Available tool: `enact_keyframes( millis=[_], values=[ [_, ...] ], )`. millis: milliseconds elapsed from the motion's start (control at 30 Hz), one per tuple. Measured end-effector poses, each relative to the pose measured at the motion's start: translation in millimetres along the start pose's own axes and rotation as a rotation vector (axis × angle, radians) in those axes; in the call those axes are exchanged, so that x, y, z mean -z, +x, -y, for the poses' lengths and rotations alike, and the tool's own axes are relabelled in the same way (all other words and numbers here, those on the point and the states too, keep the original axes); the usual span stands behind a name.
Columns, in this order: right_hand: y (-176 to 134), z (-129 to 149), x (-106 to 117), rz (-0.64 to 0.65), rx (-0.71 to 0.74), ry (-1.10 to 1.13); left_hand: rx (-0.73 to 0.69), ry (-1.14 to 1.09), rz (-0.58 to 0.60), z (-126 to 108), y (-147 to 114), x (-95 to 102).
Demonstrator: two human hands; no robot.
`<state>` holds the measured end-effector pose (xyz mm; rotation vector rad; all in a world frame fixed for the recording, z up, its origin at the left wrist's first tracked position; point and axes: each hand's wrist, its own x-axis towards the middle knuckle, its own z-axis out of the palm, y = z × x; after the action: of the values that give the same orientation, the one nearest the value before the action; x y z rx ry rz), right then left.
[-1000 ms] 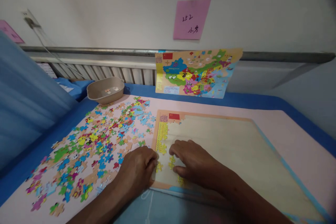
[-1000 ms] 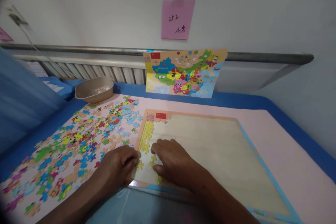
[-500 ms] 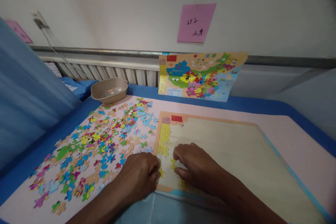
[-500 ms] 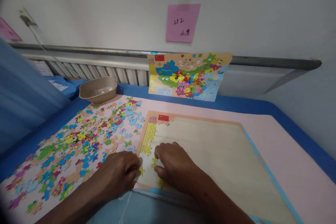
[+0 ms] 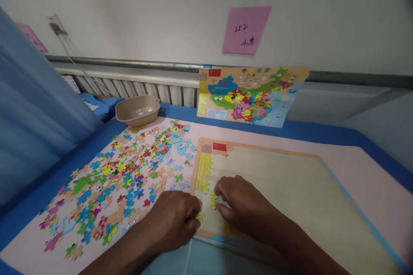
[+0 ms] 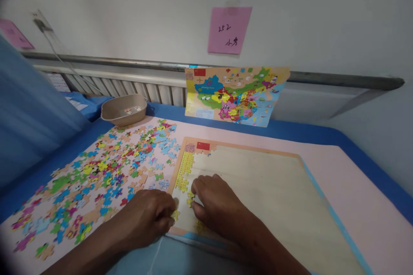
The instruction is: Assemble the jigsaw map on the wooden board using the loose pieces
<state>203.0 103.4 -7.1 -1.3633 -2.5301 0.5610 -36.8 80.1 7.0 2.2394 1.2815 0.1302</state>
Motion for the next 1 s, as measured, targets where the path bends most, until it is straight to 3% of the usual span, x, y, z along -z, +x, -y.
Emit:
enact_keyframes(
  millis=[433, 1000],
  values=[
    [2, -5, -4, -0.017, 0.061, -0.063, 0.027, 0.005, -0.024, 3, 1, 0.8],
    [5, 2, 13, 0.047, -0.063, -0.077, 0.066, 0.054, -0.031, 2, 3, 2.5]
  ],
)
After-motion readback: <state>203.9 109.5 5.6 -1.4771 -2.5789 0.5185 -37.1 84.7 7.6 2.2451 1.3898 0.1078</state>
